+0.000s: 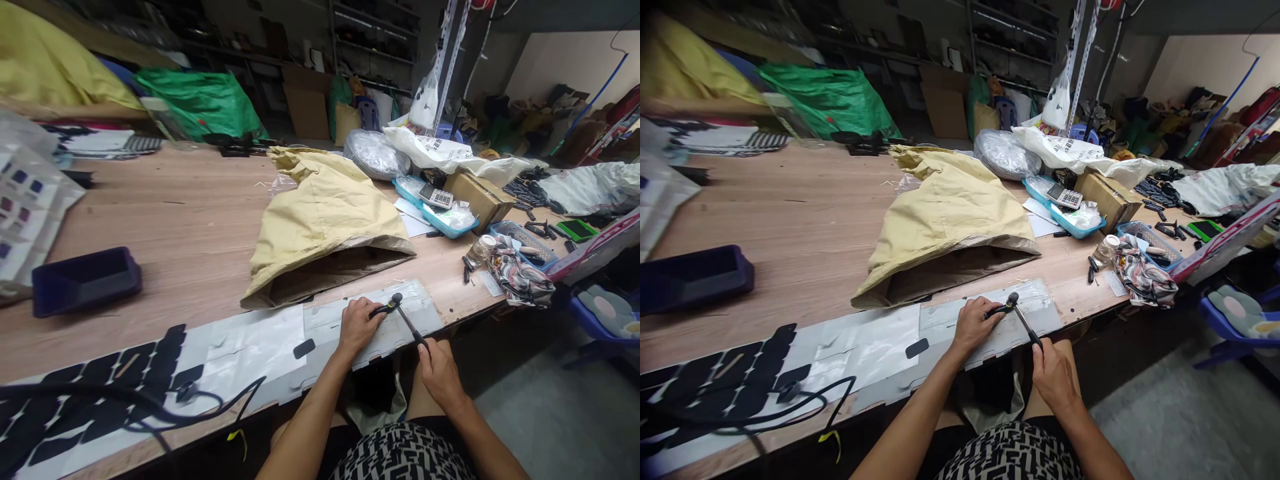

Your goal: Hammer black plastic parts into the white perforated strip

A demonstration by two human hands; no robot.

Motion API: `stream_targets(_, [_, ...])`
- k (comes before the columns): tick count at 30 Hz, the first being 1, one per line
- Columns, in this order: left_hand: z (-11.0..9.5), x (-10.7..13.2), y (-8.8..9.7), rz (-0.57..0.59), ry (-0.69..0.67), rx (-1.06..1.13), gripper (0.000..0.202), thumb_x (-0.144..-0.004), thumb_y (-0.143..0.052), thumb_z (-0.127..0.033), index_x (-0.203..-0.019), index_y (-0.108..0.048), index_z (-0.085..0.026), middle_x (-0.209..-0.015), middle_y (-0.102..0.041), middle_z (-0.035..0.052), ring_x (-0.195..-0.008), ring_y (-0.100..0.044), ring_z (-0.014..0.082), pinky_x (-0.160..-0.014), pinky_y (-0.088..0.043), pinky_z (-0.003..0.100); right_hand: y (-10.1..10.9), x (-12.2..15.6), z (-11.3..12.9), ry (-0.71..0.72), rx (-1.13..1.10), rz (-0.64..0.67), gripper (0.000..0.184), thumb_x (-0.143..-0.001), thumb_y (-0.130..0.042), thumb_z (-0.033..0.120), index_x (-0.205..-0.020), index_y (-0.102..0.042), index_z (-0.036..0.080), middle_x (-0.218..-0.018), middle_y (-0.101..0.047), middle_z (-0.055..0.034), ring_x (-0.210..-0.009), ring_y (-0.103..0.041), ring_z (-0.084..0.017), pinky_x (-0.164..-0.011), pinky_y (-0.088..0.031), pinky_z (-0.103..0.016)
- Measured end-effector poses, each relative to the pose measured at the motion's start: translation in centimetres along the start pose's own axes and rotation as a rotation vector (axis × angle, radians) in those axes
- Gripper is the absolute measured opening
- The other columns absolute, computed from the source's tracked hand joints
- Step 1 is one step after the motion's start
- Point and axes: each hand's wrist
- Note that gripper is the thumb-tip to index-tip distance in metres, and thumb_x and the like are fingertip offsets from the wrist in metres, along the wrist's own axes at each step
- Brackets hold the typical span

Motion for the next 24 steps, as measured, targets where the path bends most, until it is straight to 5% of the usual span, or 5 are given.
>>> stream_targets(8, [0.0, 0.1, 0.0, 0.002, 0.01, 0.006, 0.02, -0.083, -0.064, -0.035, -0.1, -0.074, -0.029, -0.092, -0.064, 0.0029, -0.092, -0.051, 0.0223, -0.082, -0.037, 0.036, -0.7, 0.3, 0.8, 0.041, 0.015, 0.051, 0.034, -0.1, -0.031, 0.035, -0.091, -0.06, 0.019, -0.075, -0.067, -0.0047, -0.068, -0.061, -0.017, -0.06, -0.032, -0.025])
stream_targets(16, [0.6, 0.2, 0.1, -0.048, -0.051, 0.074, 0.023, -0.082, -0.062, -0.04, -0.096, -0.074, -0.025, -0.089, -0.066, 0.0039, -0.089, -0.056, 0.024, -0.083, -0.042, 0.039, 1.0, -1.6, -2.2, -0.265, 0.144, 0.006, 0.03, -0.101, -0.033, 0.034, -0.101, -0.059, 0.02, -0.088, -0.072, -0.0073, -0.079, -0.067, -0.019, -0.064, -0.035, -0.025])
stream_targets(19, [0.0, 2.5, 1.5, -0.049, -0.148, 0.271, 0.025, -0.084, -0.06, -0.04, -0.098, -0.072, -0.023, -0.09, -0.066, 0.0044, -0.088, -0.059, 0.0223, -0.081, -0.047, 0.035, 1.4, -2.0, -2.8, -0.365, 0.221, 0.044, 0.027, -0.101, -0.034, 0.032, -0.102, -0.057, 0.018, -0.092, -0.073, -0.0101, -0.08, -0.068, -0.02, -0.063, -0.035, -0.025])
stream_targets(24, [-0.8, 10.3, 2.7, 0.057, -0.258, 0.455, 0.02, -0.086, -0.062, -0.037, -0.099, -0.071, -0.025, -0.085, -0.068, 0.0032, -0.078, -0.064, 0.0179, -0.069, -0.052, 0.026, 0.6, -1.8, -3.0, -0.384, 0.271, 0.085, 0.027, -0.102, -0.029, 0.031, -0.102, -0.052, 0.017, -0.089, -0.072, -0.0115, -0.078, -0.069, -0.021, -0.063, -0.037, -0.026])
Point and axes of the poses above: each hand's wrist, its own x-axis away from the middle knuckle, its own y-axis out of the back of the hand, z = x × y
